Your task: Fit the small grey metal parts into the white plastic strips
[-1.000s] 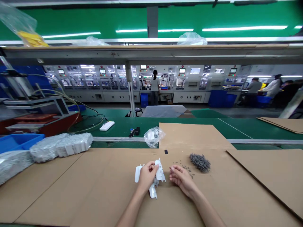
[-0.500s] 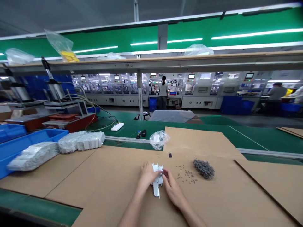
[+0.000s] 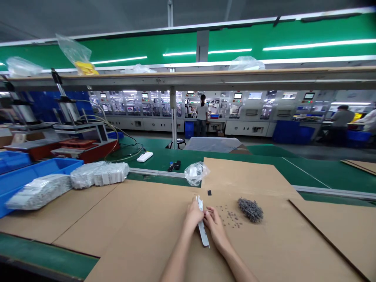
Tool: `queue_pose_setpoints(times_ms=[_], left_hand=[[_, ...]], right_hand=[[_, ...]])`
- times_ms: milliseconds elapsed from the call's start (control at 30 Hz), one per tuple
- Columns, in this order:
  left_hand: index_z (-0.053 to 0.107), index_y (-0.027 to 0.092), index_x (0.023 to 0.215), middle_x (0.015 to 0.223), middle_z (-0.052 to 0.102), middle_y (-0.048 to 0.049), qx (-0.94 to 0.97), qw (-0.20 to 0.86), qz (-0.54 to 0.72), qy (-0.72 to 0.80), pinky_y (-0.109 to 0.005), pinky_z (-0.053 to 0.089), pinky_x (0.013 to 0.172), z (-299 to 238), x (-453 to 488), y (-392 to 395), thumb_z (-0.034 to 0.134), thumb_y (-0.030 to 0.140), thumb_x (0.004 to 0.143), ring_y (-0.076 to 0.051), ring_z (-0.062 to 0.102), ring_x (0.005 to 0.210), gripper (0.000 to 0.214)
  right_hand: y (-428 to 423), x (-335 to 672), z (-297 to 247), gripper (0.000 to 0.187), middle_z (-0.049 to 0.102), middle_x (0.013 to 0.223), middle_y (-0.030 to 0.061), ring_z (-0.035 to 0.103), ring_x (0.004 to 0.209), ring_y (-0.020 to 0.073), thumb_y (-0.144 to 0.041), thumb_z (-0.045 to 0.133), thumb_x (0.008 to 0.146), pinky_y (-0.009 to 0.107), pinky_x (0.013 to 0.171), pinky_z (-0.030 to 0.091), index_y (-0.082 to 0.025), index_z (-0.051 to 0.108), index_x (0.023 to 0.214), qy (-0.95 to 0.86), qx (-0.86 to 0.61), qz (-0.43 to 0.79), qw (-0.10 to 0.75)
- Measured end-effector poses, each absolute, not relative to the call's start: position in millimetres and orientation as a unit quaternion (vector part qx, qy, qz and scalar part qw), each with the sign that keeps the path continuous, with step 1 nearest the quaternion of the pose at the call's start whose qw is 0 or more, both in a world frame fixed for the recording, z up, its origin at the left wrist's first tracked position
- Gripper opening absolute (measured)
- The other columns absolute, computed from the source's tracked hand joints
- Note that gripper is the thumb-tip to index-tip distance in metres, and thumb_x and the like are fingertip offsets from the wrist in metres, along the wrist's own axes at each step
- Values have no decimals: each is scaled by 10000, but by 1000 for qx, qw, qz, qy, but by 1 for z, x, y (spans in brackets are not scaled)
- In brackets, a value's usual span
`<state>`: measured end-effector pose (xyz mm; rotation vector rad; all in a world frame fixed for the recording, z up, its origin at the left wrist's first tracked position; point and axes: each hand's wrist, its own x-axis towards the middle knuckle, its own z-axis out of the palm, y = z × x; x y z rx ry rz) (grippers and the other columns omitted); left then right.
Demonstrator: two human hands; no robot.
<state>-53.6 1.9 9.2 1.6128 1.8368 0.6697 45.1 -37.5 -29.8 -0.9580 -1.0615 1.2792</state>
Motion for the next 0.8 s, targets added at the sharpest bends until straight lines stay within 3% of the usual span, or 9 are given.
queue_pose_setpoints(times_ms=[133,300,400,500,600,800], left_hand=[[421,155,1039,867,604,-107,600,338,314,653,-284,393,689,15,-56,4,582,99,569,-240,563,833,500],[410,136,1045,1016,556,-107,568,385,410,601,-264,397,737,42,-100,14,553,73,596,-198,534,906,476],[445,125,1032,949,589,-90,554,426,436,567,-258,429,681,53,-118,-1,539,110,640,-183,563,831,404],[505,117,986,835,627,-66,541,486,440,526,-253,450,613,47,-109,-33,577,109,614,-176,590,717,378],[516,119,968,835,630,-62,439,586,501,462,-259,451,637,27,-86,-61,600,72,570,-181,588,738,410],[471,122,1001,898,616,-80,310,572,595,472,-275,443,689,3,-64,-65,563,102,610,-197,582,819,402]], right_hand=[[-42,48,-25,363,595,937,56,553,915,203,-429,511,715,318,766,447,-209,448,997,-441,-418,544,579],[-44,49,-22,384,585,923,47,561,916,203,-438,559,675,327,798,445,-204,451,960,-393,-414,574,587],[-45,48,-18,404,584,904,43,565,913,210,-441,592,640,330,792,457,-197,467,937,-381,-416,582,586],[-49,52,-12,403,580,949,48,552,935,226,-455,587,632,325,725,492,-207,485,932,-389,-426,581,574],[-54,62,-8,367,569,998,50,569,894,237,-478,550,648,321,605,524,-228,507,913,-411,-466,573,534],[-55,70,-12,312,601,775,35,623,726,205,-463,510,700,328,572,520,-191,513,853,-414,-483,602,482]])
